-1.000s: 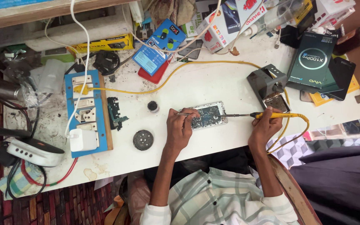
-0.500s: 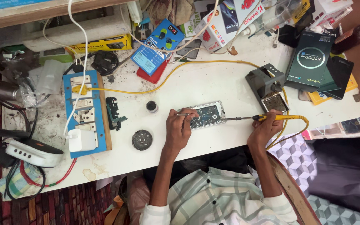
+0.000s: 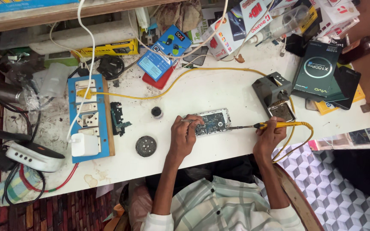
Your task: The person uses a soldering iron and a small tool to work on a circuit board placed on a cluttered workbench. The hands repeatedly apply the soldering iron to specific points on the board while holding the board steady.
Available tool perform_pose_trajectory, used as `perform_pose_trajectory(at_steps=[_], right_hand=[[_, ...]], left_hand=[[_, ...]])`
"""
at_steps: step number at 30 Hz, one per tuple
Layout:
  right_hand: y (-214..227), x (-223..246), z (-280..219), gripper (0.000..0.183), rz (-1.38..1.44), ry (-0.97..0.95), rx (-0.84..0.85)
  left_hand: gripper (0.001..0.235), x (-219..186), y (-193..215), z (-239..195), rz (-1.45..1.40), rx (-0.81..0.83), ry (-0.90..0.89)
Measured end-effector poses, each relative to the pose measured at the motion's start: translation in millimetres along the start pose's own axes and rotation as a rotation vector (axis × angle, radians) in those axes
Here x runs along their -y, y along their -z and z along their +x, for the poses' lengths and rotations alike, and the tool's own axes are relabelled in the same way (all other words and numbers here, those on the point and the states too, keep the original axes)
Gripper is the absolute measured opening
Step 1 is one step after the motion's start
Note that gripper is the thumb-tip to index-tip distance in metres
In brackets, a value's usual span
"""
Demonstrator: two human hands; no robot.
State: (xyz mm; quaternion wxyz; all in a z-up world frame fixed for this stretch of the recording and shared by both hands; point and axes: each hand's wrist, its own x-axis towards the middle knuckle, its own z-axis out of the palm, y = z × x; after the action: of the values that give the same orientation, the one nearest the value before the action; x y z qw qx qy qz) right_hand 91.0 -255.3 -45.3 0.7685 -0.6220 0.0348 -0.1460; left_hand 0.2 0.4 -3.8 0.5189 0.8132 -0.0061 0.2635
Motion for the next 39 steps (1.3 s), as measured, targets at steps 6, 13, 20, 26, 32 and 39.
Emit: perform_pose_trajectory(at_steps=[6, 13, 20, 26, 32, 39], right_hand=[[-2, -3, 2, 0.019, -0.037, 0.016, 0.023], [4, -8, 2, 0.016, 0.022, -0.02, -0.067], [9, -17, 5, 0.014, 0.09, -0.066, -0.09], [7, -18, 4, 0.016, 0.005, -0.04, -0.033], [0, -10, 3, 0.019, -0.062, -0.026, 0.023], [-4, -2, 2, 0.02, -0.118, -0.009, 0.041]], left_hand=[[0.021, 2, -1, 1, 0.001, -0.016, 0.003], [0.017, -3, 0, 1, -0.001, -0.035, -0.006], [0.018, -5, 0, 3, -0.054, -0.01, 0.031], [0.018, -2, -2, 3, -0.111, -0.048, -0.037], [0.016, -2, -1, 4, -0.078, -0.037, -0.027], [0.017, -4, 0, 4, -0.035, -0.012, 0.041]])
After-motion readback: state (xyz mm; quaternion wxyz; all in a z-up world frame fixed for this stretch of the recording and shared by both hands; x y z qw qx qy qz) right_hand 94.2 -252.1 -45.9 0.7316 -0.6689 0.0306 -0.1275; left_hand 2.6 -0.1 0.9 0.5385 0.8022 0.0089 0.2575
